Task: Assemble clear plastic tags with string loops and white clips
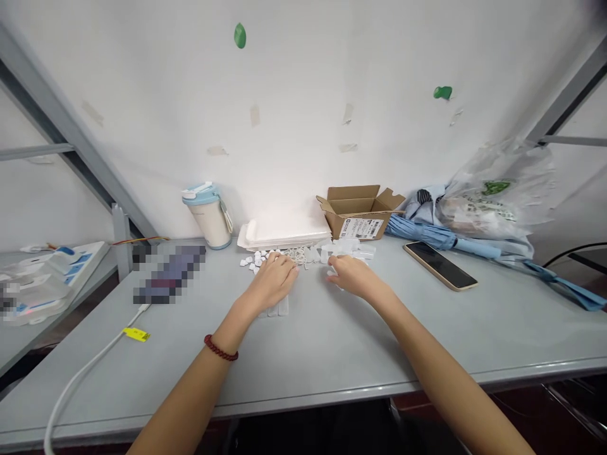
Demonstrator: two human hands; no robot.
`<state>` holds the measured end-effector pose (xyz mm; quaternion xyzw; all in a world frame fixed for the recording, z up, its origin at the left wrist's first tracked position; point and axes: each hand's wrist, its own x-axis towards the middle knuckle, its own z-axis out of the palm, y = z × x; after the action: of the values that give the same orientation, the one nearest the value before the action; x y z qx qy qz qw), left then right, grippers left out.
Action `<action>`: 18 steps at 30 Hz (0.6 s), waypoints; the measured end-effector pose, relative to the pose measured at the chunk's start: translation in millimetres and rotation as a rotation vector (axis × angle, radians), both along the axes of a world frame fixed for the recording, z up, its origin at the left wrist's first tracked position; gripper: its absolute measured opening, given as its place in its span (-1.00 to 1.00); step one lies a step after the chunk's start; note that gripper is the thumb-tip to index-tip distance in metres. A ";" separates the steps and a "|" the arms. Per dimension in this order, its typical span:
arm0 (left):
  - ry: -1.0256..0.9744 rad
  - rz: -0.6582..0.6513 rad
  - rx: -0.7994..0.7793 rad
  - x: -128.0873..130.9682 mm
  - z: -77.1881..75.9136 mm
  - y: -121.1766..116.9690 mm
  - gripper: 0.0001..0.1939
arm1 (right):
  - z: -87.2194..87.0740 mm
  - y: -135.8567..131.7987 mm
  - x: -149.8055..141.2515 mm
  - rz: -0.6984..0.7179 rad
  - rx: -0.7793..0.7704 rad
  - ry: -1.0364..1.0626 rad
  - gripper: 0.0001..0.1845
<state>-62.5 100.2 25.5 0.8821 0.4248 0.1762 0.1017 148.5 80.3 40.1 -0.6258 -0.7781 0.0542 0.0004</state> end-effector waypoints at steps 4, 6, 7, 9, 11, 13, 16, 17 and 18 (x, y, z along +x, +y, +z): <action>0.078 0.053 0.003 2.0 -4.2 0.0 -0.55 | 2.7 -3.1 -3.9 0.033 0.009 -0.024 -0.71; 0.080 0.053 -0.017 1.1 -5.0 -0.4 -0.53 | 3.1 -4.6 -6.9 0.059 0.002 -0.039 -0.72; 0.070 0.056 -0.019 0.3 -5.0 -0.6 -0.53 | 2.9 -5.0 -8.4 0.069 -0.006 -0.039 -0.73; 0.028 0.070 -0.003 -1.7 -4.5 -1.2 -0.54 | 1.4 -5.2 -11.1 0.093 -0.018 -0.005 -0.79; -0.057 0.094 0.027 -3.9 -3.7 -2.4 -0.58 | -1.5 -4.3 -12.9 0.130 0.003 0.095 -0.84; -0.161 0.118 0.039 -6.0 -3.0 -4.0 -0.65 | -5.8 -2.8 -14.5 0.168 0.056 0.238 -0.87; -0.269 0.160 0.023 -7.7 -2.9 -5.5 -0.67 | -13.6 -0.8 -17.9 0.192 0.138 0.426 -0.87; -0.292 0.165 0.020 -7.7 -3.2 -5.8 -0.66 | -16.1 -0.5 -19.5 0.200 0.155 0.469 -0.86; -0.314 0.165 0.023 -7.3 -3.6 -6.0 -0.64 | -18.5 -0.5 -21.3 0.207 0.169 0.502 -0.86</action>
<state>-69.8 94.1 21.8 0.8070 0.4727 0.3244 0.1417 127.2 79.8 21.6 -0.5078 -0.8151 0.1422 0.2397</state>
